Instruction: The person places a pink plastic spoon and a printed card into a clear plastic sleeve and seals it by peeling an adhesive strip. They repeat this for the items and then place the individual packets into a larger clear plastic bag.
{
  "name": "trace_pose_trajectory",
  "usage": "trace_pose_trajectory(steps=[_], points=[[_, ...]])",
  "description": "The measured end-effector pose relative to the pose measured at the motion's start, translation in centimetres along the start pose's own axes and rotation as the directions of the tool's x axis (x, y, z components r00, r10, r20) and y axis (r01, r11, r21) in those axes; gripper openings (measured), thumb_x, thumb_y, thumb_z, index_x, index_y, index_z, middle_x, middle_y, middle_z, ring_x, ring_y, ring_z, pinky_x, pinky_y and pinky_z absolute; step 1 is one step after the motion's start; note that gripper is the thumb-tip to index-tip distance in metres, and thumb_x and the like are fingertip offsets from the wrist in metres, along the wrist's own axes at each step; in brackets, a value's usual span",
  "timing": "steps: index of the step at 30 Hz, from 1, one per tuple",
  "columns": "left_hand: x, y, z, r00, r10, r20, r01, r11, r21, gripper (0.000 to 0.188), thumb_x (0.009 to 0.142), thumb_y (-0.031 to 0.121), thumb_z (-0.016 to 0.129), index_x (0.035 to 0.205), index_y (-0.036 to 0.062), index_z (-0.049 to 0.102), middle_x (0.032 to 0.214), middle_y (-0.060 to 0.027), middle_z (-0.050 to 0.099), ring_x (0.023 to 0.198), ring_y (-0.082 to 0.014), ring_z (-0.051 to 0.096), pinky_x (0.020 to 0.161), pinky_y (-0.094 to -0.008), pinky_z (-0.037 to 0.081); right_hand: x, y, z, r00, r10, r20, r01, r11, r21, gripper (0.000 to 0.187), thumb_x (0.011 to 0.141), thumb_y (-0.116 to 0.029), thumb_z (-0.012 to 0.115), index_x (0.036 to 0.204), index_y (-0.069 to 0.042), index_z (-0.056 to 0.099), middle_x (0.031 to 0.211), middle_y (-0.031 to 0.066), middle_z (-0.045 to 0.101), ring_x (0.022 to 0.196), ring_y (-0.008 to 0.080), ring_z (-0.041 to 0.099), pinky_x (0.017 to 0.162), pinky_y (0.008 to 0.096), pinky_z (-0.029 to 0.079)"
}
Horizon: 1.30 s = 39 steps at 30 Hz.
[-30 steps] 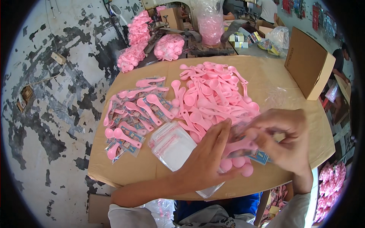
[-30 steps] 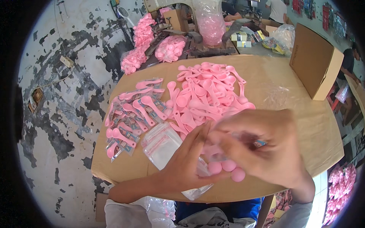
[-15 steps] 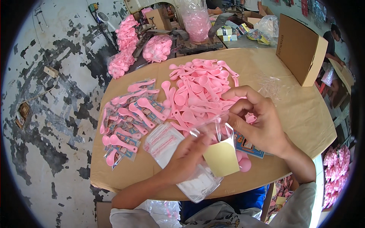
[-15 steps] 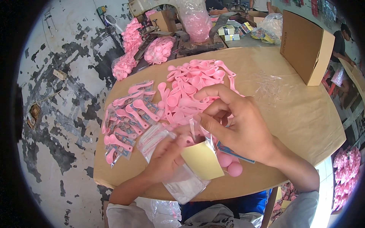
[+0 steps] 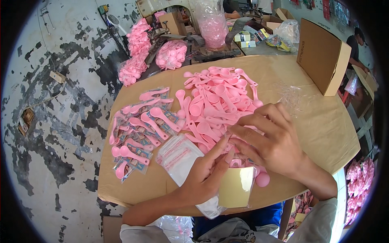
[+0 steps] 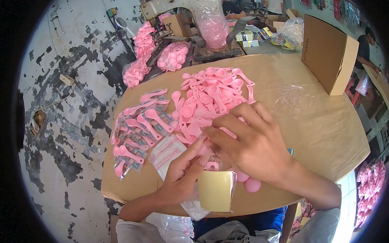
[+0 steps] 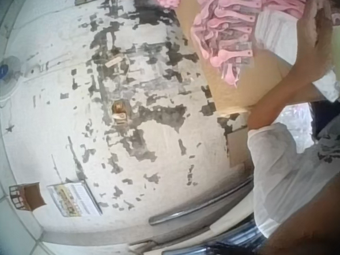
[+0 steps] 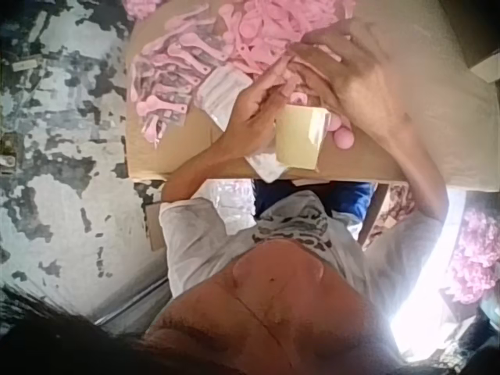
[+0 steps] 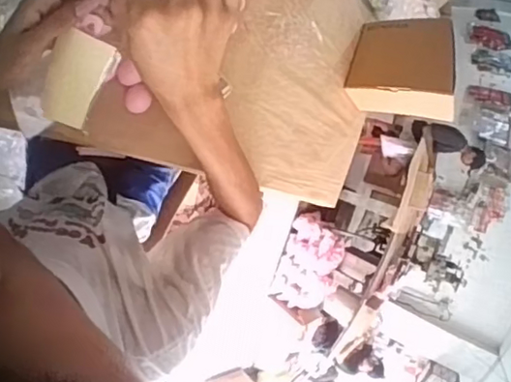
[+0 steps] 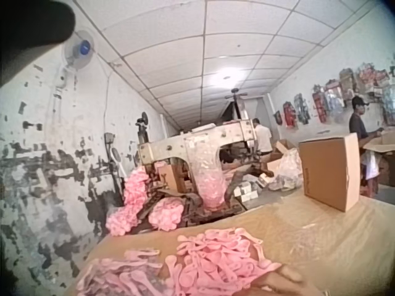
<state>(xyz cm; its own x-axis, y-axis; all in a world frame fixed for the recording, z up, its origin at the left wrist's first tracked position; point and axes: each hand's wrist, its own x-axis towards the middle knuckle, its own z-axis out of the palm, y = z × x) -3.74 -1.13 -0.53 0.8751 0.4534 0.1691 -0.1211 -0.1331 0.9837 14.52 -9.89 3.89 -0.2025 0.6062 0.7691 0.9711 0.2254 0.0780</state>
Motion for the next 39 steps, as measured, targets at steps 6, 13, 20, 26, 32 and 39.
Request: trace_pose_trajectory(steps=[6,13,20,26,32,39], points=[[0.4,0.4,-0.6,0.983,-0.134,0.125,0.12,0.986,0.114,0.051,0.106,0.01,0.034,0.152,-0.0037,0.017,0.139,-0.013,0.048,0.122,-0.0137,0.05,0.099,-0.0259,0.041,-0.9,0.4,0.9,0.998,-0.047,0.038,0.05,0.996,-0.069,0.026,0.065,-0.025,0.073,0.085,-0.009,0.069,0.086,-0.0008,0.064,0.09,0.0186,0.057,0.078,0.0347,0.044],[1.0,1.0,-0.9,0.982,-0.017,0.19,0.074,0.952,-0.298,0.042,0.106,0.016,0.035,0.145,0.0002,0.034,0.14,-0.017,0.049,0.129,-0.0248,0.051,0.101,-0.0339,0.046,0.4,2.5,-1.3,0.912,0.393,0.117,-0.389,0.74,0.549,0.015,0.078,-0.019,0.066,0.076,-0.007,0.056,0.073,0.0017,0.056,0.066,0.013,0.051,0.064,0.028,0.042],[2.4,0.0,-3.4,0.974,-0.224,0.043,0.212,0.822,-0.528,0.034,0.105,0.025,0.043,0.124,0.0003,0.055,0.103,-0.0059,0.066,0.091,-0.012,0.066,0.084,-0.029,0.056,-5.5,18.1,-3.2,0.818,0.374,0.437,-0.502,0.093,0.86,0.012,0.083,-0.012,0.06,0.087,-0.001,0.064,0.074,0.0065,0.062,0.07,0.0155,0.06,0.067,0.0282,0.048],[2.7,-0.7,-4.2,0.964,-0.263,0.031,0.245,0.843,-0.479,0.035,0.104,0.024,0.046,0.125,-0.0019,0.055,0.104,-0.006,0.066,0.091,-0.0115,0.066,0.084,-0.0279,0.055,-3.7,17.3,-2.8,0.811,0.585,-0.017,-0.585,0.811,-0.011,0.026,0.087,0.005,0.053,0.106,0.001,0.069,0.099,0.0139,0.071,0.088,0.0213,0.068,0.082,0.0339,0.052],[2.1,-0.7,-3.5,0.97,-0.219,-0.104,0.14,0.857,-0.496,0.036,0.104,0.025,0.045,0.128,-0.0005,0.054,0.109,-0.0051,0.065,0.094,-0.0106,0.065,0.083,-0.0269,0.055,-0.9,4.4,1.2,0.743,0.27,0.612,-0.657,0.47,0.59,0.021,0.091,-0.014,0.065,0.109,-0.004,0.069,0.094,0.0051,0.071,0.084,0.01,0.063,0.074,0.0264,0.051],[1.9,-0.3,-2.3,0.981,-0.187,-0.052,0.147,0.89,-0.431,0.038,0.105,0.027,0.043,0.13,-0.0002,0.053,0.108,-0.0042,0.065,0.093,-0.009,0.064,0.08,-0.0255,0.054,-2.1,0.5,4.1,0.749,0.322,0.579,-0.645,0.154,0.749,0.024,0.092,-0.011,0.067,0.114,-0.003,0.068,0.092,0.0033,0.073,0.081,0.0057,0.064,0.072,0.0233,0.053]])
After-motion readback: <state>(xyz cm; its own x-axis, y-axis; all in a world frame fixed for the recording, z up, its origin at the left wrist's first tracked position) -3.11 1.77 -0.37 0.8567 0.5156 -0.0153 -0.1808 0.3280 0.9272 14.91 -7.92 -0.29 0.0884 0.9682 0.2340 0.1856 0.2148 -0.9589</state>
